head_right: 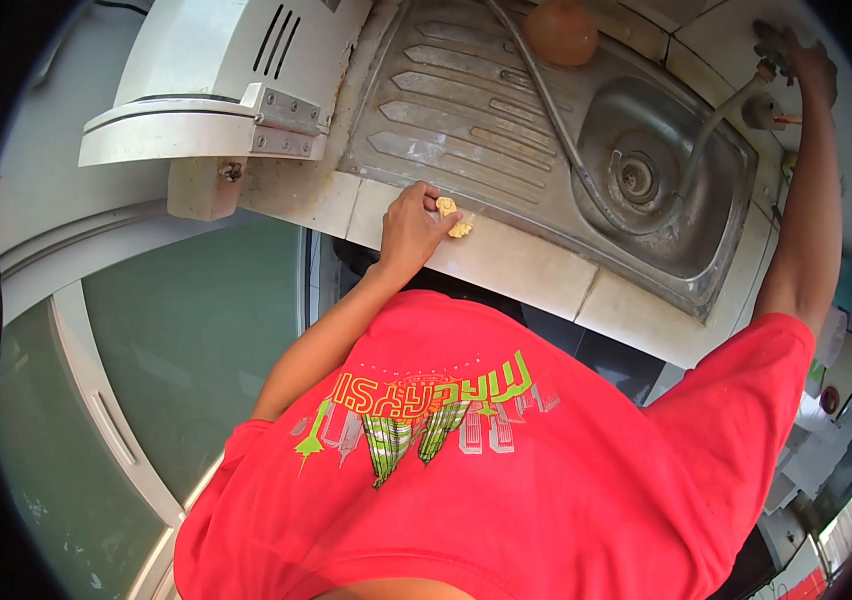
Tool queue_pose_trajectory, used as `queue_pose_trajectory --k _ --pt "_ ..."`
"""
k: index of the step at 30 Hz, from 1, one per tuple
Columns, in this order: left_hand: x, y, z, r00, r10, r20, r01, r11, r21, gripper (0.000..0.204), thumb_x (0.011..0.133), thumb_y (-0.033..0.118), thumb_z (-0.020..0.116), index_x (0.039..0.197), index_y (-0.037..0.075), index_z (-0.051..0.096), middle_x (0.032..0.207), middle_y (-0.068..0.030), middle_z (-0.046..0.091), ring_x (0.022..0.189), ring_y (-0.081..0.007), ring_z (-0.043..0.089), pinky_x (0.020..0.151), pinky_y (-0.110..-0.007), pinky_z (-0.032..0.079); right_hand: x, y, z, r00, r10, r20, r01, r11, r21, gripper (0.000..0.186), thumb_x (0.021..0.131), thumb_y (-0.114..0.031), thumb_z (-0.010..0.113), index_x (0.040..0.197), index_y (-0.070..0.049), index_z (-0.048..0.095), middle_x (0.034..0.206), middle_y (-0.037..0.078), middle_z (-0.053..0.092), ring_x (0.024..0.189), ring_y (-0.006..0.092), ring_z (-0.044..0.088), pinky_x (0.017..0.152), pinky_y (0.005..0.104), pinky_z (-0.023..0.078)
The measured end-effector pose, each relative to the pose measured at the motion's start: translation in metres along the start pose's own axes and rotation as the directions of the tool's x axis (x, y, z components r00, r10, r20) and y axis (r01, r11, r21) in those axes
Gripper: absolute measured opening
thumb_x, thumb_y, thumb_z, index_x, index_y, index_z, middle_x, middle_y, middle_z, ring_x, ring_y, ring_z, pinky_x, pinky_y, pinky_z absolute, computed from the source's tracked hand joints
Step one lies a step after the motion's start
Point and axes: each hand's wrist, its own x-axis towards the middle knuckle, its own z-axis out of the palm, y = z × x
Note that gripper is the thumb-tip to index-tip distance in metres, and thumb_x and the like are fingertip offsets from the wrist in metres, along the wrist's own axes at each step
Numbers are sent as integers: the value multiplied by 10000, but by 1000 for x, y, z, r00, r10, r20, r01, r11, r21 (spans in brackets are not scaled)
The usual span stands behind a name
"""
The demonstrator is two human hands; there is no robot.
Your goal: Trimming and shaping a dental plaster model using a knife and a grinding machine in a lab setting.
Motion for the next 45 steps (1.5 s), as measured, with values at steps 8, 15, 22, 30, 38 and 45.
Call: queue_pose_trajectory --k 8,15,22,30,38,45 --pt "-16 -3 -18 998 -55 -35 41 946 -321 241 751 66 719 959 2 617 907 -141 606 758 -243 640 671 -335 521 -250 -131 -141 996 -94 7 18 264 964 258 961 -169 551 1161 -26 631 1116 66 649 1006 127 595 899 254 451" --pt "-42 -6 -84 962 -214 -170 64 782 -620 317 778 91 742 1034 -13 588 878 -55 625 741 -104 615 642 -243 511 -441 -254 -194 559 -730 393 -529 51 847 234 936 -120 578 1127 4 629 1007 68 666 891 105 599 793 237 474" --pt "-58 0 -155 930 -250 -271 -45 654 -755 206 845 67 690 1003 -36 608 899 -76 672 763 -93 626 682 -231 522 -483 -345 -262 454 -845 284 -702 -142 698 346 916 -82 605 1236 17 521 1038 101 633 841 122 630 736 248 540" --pt "-53 -42 -222 943 -176 -284 -84 699 -710 284 866 34 661 1127 -53 593 1010 -96 656 880 -118 627 766 -246 526 -495 -429 -302 517 -768 377 -718 -149 680 260 924 -106 600 1125 53 561 987 112 632 807 131 635 674 257 563" --pt "-29 -100 -303 972 -6 -237 -165 700 -695 473 809 -13 701 1249 -49 533 1196 -104 563 1047 -161 583 916 -290 500 -507 -523 -336 585 -673 452 -744 -223 630 268 916 -148 613 1097 47 582 954 107 649 811 141 640 674 256 553" --pt "-4 -127 -333 979 46 -199 -177 681 -710 484 765 -20 731 1214 -53 554 1171 -120 584 964 -172 641 842 -282 540 -513 -564 -342 655 -573 493 -720 -278 635 283 893 -164 640 1089 40 631 898 80 672 743 91 615 619 228 499"
